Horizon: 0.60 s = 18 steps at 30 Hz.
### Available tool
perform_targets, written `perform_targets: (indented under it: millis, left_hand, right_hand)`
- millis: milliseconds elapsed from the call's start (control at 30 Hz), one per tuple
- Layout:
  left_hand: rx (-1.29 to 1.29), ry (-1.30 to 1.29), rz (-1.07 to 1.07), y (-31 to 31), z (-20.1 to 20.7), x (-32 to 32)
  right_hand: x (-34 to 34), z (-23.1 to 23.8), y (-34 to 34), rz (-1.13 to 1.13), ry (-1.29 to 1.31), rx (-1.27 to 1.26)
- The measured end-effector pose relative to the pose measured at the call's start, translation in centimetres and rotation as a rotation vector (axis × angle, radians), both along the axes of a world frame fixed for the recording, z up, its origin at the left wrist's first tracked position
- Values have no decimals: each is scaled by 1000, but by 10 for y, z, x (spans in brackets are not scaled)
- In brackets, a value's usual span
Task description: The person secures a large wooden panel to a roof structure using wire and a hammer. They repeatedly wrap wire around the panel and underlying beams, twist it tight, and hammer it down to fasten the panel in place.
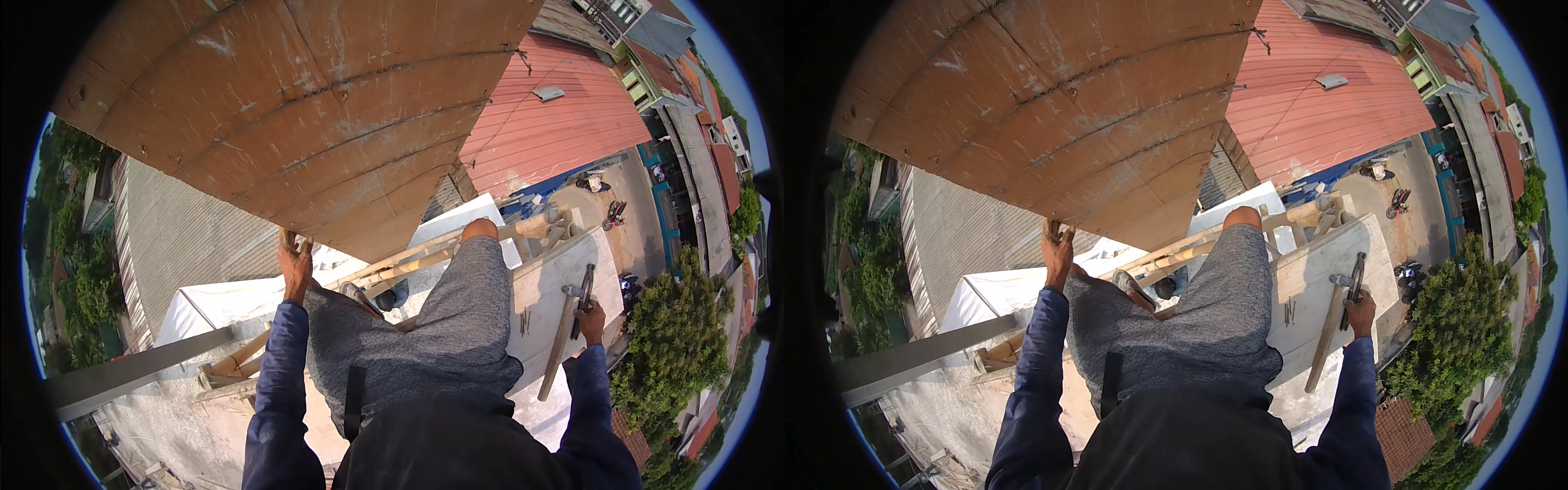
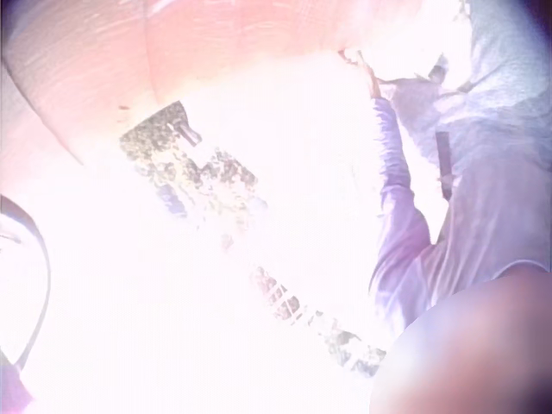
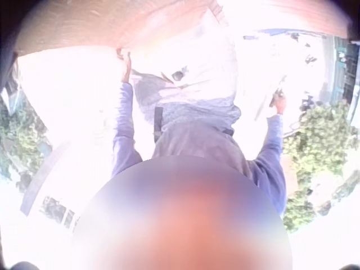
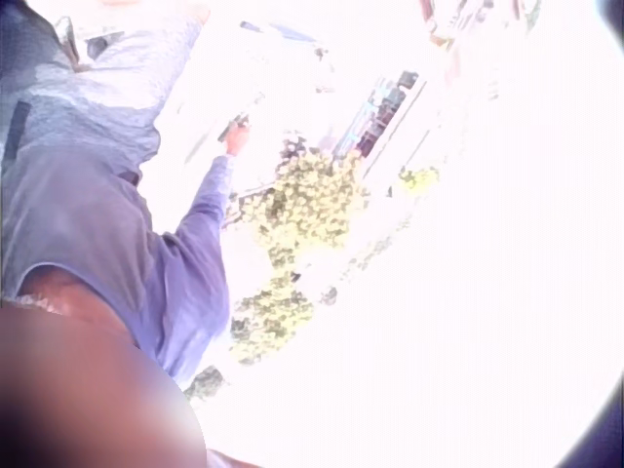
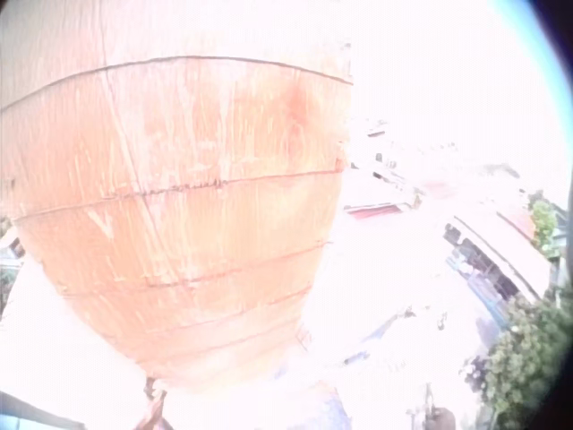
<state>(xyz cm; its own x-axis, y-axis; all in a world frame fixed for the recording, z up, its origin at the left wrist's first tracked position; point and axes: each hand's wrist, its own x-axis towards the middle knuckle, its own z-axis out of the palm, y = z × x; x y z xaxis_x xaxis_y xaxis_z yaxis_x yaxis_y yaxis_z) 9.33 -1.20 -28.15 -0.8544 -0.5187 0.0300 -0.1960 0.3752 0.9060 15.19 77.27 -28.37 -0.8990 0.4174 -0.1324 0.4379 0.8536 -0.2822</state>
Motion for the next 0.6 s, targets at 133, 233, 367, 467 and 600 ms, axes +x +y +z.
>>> perform_targets:
  millis: [133, 233, 367, 467, 600]
  left_hand:
    - [634, 138, 193, -11, 1, -4]
    - [573, 154, 185, -12, 4, -7]
    - [428, 95, 128, 5, 9, 4]
    - [111, 42, 224, 15, 25, 23]
    - [-316, -133, -24, 32, 55, 40]
  right_hand:
    - [-11, -4, 25, 156, -82, -93]
    - [-5, -25, 39, 272, 62, 39]
    - [9, -24, 34, -217, 273, -400]
    - [-2, 26, 6, -390, 203, -477]
    - [-29, 96, -68, -493, 440, -571]
